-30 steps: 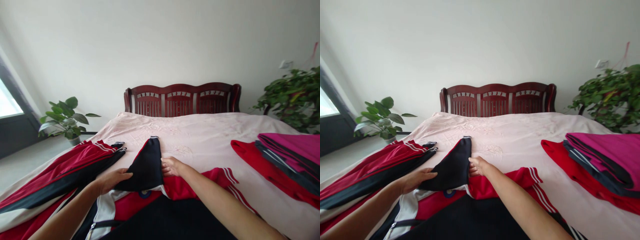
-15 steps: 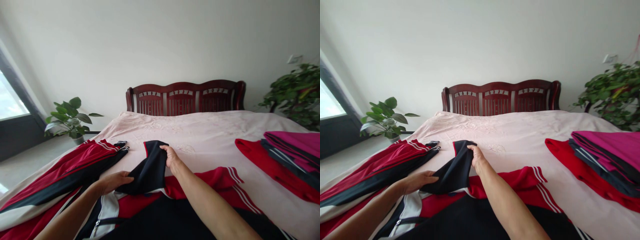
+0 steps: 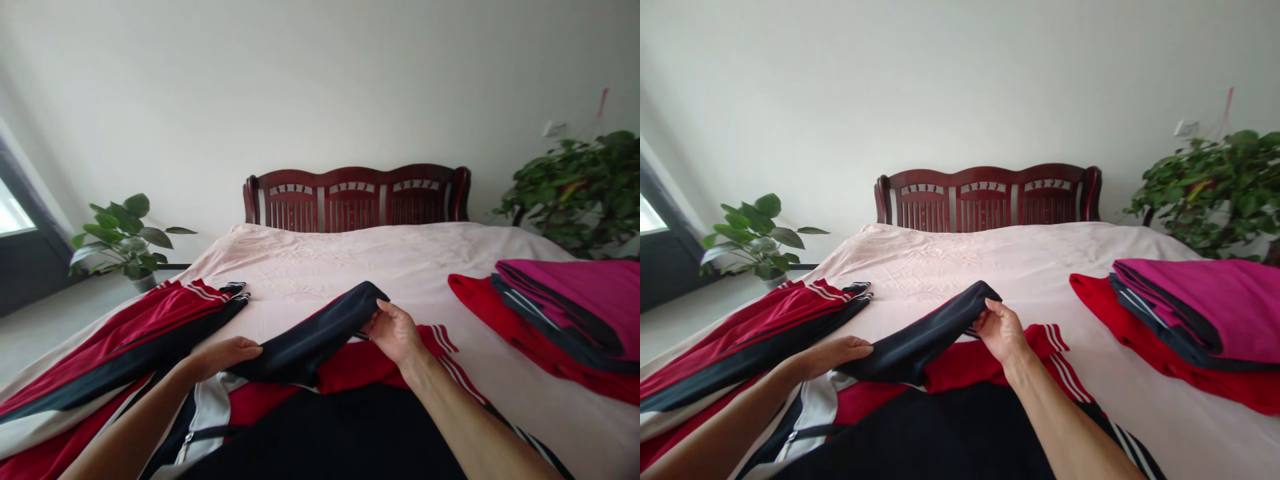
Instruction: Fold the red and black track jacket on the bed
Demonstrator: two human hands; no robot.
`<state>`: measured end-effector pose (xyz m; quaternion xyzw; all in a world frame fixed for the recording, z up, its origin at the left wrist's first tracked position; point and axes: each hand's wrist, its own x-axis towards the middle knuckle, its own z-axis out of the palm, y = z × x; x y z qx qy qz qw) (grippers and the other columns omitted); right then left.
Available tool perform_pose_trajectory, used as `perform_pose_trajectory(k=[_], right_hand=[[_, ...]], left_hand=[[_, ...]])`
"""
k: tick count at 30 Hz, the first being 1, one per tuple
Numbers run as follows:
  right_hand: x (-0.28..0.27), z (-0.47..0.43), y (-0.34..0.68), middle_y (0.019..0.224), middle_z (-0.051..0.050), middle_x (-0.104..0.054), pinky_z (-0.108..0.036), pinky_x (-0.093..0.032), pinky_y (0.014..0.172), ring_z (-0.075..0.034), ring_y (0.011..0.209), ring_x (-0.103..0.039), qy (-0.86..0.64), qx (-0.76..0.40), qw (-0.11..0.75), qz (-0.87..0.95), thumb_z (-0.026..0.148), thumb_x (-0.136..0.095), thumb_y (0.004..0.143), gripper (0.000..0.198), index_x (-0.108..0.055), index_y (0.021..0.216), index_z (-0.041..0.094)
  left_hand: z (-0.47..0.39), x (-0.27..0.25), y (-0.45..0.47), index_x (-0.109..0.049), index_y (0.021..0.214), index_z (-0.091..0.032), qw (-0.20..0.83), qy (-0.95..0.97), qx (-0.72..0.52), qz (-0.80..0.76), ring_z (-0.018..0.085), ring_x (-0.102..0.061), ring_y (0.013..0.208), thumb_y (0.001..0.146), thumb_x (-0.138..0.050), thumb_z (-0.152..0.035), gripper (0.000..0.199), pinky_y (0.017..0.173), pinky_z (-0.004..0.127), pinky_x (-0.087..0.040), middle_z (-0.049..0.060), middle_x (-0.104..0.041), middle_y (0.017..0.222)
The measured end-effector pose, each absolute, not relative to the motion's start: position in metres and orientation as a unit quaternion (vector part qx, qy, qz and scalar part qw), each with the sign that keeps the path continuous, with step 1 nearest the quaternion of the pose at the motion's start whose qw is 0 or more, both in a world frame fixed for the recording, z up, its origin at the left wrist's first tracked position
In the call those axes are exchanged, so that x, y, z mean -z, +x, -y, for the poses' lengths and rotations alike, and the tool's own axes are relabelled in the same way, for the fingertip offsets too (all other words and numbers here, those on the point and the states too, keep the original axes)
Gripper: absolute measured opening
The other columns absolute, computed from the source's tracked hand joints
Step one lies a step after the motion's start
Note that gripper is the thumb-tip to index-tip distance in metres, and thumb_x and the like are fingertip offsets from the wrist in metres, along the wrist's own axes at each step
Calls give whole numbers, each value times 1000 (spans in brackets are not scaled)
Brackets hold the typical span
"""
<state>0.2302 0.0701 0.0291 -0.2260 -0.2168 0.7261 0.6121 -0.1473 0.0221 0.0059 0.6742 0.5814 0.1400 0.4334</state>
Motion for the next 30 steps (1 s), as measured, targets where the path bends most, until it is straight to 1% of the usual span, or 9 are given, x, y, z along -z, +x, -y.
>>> perform_pose_trajectory(k=[4,8,10,12,15,20,23,26,30], right_hand=[[-43,-46,243,89,5,-73,-28,-55,81,-15,89,-66,-182,-678,658,271,16,-76,65,33,-69,96,28],[-32,-30,261,105,1,-73,-36,-56,86,-20,98,-66,-218,-702,629,254,26,-74,72,33,-69,104,29],[-20,-34,270,99,-1,-74,-35,-58,78,-20,91,-69,-278,-717,610,191,26,-71,78,21,-68,98,27],[-10,-43,277,81,0,-73,-29,-58,62,-17,72,-68,-345,-715,596,121,24,-66,83,5,-65,88,24],[-5,-53,283,64,3,-68,-19,-49,45,-11,53,-62,-399,-676,615,73,11,-61,85,12,-62,81,22],[-11,-41,300,75,4,-72,-20,-55,53,-11,63,-67,-348,-629,686,115,1,-59,77,22,-61,81,22],[-3,-33,316,72,3,-71,-19,-50,46,-11,58,-65,-406,-642,634,144,4,-63,76,19,-61,81,22],[10,-34,327,62,2,-66,-17,-40,36,-12,48,-59,-482,-650,563,167,10,-65,78,14,-59,79,23],[17,-43,329,58,3,-64,-18,-41,36,-12,46,-58,-493,-631,562,208,10,-66,75,16,-58,78,23]], left_hand=[[-30,3,-151,-57,77,-19,384,710,-103,-581,12,-35,58,85,-45,-66,49,54,25,-29,-5,-44,64],[-34,14,-151,-55,69,-19,304,734,-85,-601,12,-36,58,81,-51,-58,41,55,27,-25,-5,-42,61],[-34,17,-148,-57,71,-19,270,743,-84,-606,13,-39,59,81,-50,-56,39,57,28,-25,-3,-46,63],[-34,16,-146,-60,73,-19,247,750,-81,-609,14,-41,61,82,-49,-54,38,58,29,-26,-3,-49,65],[-34,13,-146,-63,73,-18,230,755,-71,-610,14,-44,62,81,-51,-52,36,59,28,-27,-2,-53,66],[-33,8,-154,-68,82,-19,217,749,-57,-624,16,-55,67,82,-49,-51,38,61,27,-37,0,-63,72],[-24,2,-146,-69,93,-20,158,738,-71,-652,22,-61,83,79,-57,-39,27,74,31,-42,4,-69,87],[-7,-9,-121,-65,115,-24,78,769,-121,-623,27,-57,108,85,-58,-31,32,95,38,-39,8,-66,113],[18,-15,-77,-61,119,-28,56,872,-145,-465,22,-57,105,91,-58,-33,28,92,35,-41,4,-64,113]])
